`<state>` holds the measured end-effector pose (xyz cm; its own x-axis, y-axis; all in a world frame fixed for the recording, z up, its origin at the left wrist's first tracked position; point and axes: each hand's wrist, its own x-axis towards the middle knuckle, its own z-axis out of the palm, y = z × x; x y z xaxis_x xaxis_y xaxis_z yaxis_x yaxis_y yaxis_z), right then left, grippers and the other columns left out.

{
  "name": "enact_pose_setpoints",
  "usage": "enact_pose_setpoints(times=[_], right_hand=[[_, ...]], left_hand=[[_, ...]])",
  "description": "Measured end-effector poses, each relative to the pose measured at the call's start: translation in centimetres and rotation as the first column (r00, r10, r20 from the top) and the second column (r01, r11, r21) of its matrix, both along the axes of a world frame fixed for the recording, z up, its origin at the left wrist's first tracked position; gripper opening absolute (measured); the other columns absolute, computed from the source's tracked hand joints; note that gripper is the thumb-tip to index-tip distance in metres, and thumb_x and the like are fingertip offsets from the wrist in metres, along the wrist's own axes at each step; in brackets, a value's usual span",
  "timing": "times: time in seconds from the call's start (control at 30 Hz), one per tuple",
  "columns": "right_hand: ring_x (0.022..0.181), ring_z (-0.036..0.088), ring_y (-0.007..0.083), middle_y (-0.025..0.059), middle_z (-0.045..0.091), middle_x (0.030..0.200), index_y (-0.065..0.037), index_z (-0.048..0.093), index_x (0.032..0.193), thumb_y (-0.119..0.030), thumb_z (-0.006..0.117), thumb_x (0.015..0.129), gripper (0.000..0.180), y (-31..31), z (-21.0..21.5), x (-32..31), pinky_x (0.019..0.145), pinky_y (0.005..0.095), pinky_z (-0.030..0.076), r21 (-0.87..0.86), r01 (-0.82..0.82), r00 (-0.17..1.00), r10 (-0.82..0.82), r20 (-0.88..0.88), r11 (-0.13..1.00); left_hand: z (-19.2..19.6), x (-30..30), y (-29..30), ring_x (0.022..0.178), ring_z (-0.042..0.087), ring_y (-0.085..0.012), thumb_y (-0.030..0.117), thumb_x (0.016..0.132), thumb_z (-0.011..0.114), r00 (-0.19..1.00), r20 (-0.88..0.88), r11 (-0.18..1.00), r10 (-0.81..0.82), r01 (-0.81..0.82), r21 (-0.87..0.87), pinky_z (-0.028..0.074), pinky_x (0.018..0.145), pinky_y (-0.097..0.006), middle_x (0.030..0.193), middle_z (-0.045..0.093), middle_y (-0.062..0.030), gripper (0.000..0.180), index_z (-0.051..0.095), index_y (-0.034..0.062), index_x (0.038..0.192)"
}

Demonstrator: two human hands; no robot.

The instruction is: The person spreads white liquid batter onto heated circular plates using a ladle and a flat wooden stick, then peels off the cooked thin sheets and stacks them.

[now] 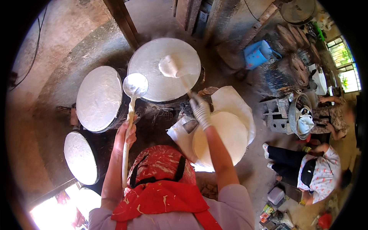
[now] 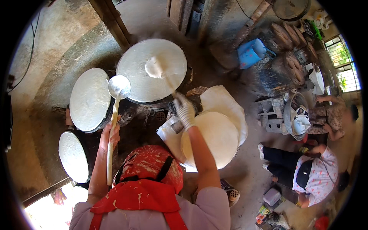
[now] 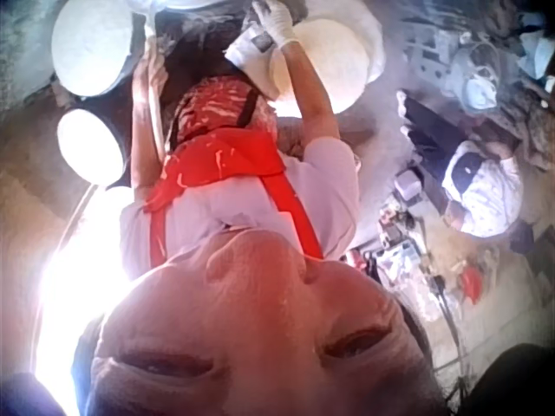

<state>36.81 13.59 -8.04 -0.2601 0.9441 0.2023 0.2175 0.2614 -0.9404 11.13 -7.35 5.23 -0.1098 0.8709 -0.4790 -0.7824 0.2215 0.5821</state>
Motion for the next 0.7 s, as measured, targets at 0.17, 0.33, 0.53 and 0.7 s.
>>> enact_pose_setpoints(times=[0.17,0.33,0.53,0.7], right_hand=[[0.091,0.060,0.0182,0.0109,0.065,0.101,0.000,0.060,0.109,-0.009,0.060,0.085,0.026,8.7,-0.6,3.2,0.082,0.0276,0.047,0.001,-0.232,0.960,0.229,0.164,0.973],[0.069,0.053,0.0082,0.0023,0.064,0.091,-0.004,0.061,0.113,-0.014,0.063,0.085,0.030,8.1,3.5,7.5,0.063,0.0223,0.045,-0.364,-0.427,0.856,0.500,0.132,0.828],[0.049,0.047,0.0070,0.0014,0.060,0.072,-0.008,0.059,0.115,-0.035,0.057,0.089,0.038,2.5,4.3,7.7,0.043,0.0217,0.039,-0.636,-0.173,0.976,0.217,-0.008,0.752],[0.041,0.047,0.0059,0.0026,0.059,0.065,-0.012,0.060,0.102,-0.048,0.055,0.087,0.040,-3.2,4.8,6.5,0.036,0.0211,0.035,-0.779,-0.138,0.990,0.084,-0.110,0.612]], left_hand=[[-0.8,-2.8,6.2,0.038,0.033,-0.0023,0.028,0.094,0.043,0.972,-0.198,0.992,-0.127,0.128,-0.010,0.030,0.034,-0.016,0.062,0.039,0.0037,0.042,0.040,0.0036,0.128],[-1.4,-5.9,13.7,0.042,0.037,-0.0055,0.029,0.092,0.047,0.854,-0.472,0.973,-0.220,0.156,-0.170,0.029,0.037,-0.020,0.066,0.046,-0.0005,0.037,0.049,0.0024,0.116],[-3.9,-6.7,16.9,0.041,0.037,-0.0063,0.027,0.091,0.046,0.810,-0.469,0.914,-0.352,0.189,-0.360,0.031,0.036,-0.021,0.065,0.046,-0.0009,0.036,0.049,0.0026,0.118],[-4.8,-6.0,17.0,0.041,0.038,-0.0091,0.026,0.088,0.051,0.813,-0.428,0.879,-0.394,0.198,-0.433,0.034,0.037,-0.025,0.065,0.049,-0.0032,0.029,0.052,0.0050,0.109]])
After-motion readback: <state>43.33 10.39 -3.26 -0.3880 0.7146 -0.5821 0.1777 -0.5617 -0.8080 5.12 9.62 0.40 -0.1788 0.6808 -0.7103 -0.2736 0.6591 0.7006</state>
